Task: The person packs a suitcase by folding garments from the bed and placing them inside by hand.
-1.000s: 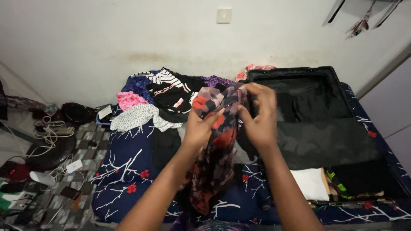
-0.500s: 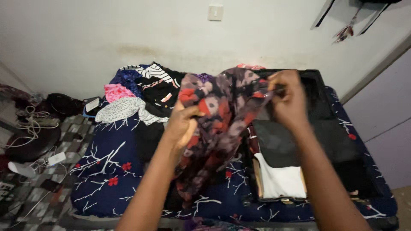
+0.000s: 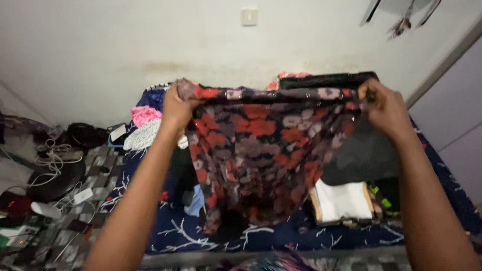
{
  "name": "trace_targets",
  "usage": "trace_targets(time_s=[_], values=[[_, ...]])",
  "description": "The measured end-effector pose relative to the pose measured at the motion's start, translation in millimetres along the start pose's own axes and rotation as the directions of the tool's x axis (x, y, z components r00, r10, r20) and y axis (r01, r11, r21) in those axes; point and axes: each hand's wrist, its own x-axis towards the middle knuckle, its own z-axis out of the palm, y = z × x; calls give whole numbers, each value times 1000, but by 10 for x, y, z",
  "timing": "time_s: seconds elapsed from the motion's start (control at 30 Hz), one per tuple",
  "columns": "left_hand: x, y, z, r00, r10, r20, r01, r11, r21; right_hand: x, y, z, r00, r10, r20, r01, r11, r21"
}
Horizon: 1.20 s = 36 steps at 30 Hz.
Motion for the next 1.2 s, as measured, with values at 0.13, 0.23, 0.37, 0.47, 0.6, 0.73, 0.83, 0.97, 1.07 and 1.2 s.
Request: trace_targets(time_s=[0.13, 0.23, 0.37, 0.47, 0.6, 0.73, 0.83, 0.97, 1.07, 1.2], values=[[96, -128, -485, 986, 48, 157, -48, 999, -5, 19, -207, 135, 995, -47, -90, 56, 993, 105], [149, 6, -795, 943, 106, 316, -150, 982, 116, 79, -262, 197, 983, -9, -185, 29, 994, 105], [8, 344, -964, 963, -36, 266, -10, 985, 170, 266, -238, 390, 982, 12, -189, 65, 917, 394], [-117, 593, -1006, 980, -110, 167, 73, 975, 212, 361, -314, 428, 979, 204, -11, -134, 681, 720], [-341, 649, -1072, 992, -108, 69, 98, 987, 128, 415, -495, 224, 930, 316, 187, -340, 546, 766], [-403, 474, -1111, 989, -59, 136, 76, 989, -127, 394, -541, -64, 945, 208, 251, -326, 623, 712], [-362, 515, -1049, 993, -59, 103, 77, 979, -186, 347, -601, -321, 958, 159, 239, -280, 699, 658], [-290, 929, -940, 992, -75, 104, 80, 996, -40, 208, -784, -455, 975, 152, 163, -214, 847, 487], [-126, 1145, -844, 987, 15, 161, 3, 994, -110, 47, -741, -424, 998, 55, 42, -68, 880, 470], [235, 1212, -879, 978, 63, 198, -64, 998, -1, 16, -522, -354, 975, 218, -37, -167, 836, 523]])
